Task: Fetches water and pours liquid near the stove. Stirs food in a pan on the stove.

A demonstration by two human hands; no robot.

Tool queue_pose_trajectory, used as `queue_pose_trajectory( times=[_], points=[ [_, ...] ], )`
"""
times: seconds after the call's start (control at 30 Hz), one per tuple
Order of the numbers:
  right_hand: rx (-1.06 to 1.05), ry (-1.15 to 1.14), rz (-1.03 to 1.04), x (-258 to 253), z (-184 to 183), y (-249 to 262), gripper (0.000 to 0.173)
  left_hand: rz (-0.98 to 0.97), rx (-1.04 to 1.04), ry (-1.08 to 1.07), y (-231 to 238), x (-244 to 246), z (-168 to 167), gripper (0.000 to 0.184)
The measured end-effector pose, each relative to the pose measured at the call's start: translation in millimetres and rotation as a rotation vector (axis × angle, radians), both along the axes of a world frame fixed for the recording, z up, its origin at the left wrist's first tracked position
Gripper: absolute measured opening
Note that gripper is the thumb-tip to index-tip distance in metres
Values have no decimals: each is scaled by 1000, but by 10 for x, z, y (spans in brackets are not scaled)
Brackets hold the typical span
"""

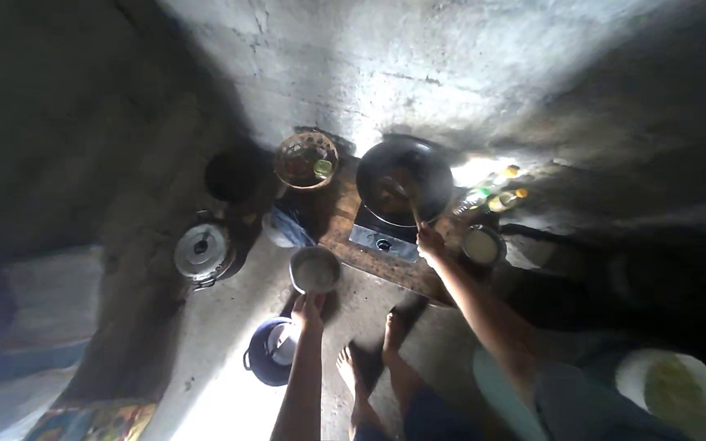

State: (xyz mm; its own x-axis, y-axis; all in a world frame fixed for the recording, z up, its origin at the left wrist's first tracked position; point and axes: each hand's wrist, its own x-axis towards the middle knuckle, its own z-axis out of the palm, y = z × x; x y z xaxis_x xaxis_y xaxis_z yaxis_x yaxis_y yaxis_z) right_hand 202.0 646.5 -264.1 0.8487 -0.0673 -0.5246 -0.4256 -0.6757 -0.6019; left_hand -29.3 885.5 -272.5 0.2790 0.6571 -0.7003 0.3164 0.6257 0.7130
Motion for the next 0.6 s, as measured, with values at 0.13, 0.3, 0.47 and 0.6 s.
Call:
queue_pose_trajectory(
  times=[0.13,0.3,0.47,0.6],
  points=[
    [-175,-14,155,47,261,-298,48,-10,-4,62,-46,-699,-180,22],
    [-377,-42,345,-256,431,-529,48,16,-51,100,-133,-1178,-206,21],
    [-334,-91,265,266,405,-567,46,-16,-73,168,-183,-1495,-330,21],
    [-208,-32,90,750,462,-517,46,-20,-101,178,-285,-1666,-343,21]
  ],
)
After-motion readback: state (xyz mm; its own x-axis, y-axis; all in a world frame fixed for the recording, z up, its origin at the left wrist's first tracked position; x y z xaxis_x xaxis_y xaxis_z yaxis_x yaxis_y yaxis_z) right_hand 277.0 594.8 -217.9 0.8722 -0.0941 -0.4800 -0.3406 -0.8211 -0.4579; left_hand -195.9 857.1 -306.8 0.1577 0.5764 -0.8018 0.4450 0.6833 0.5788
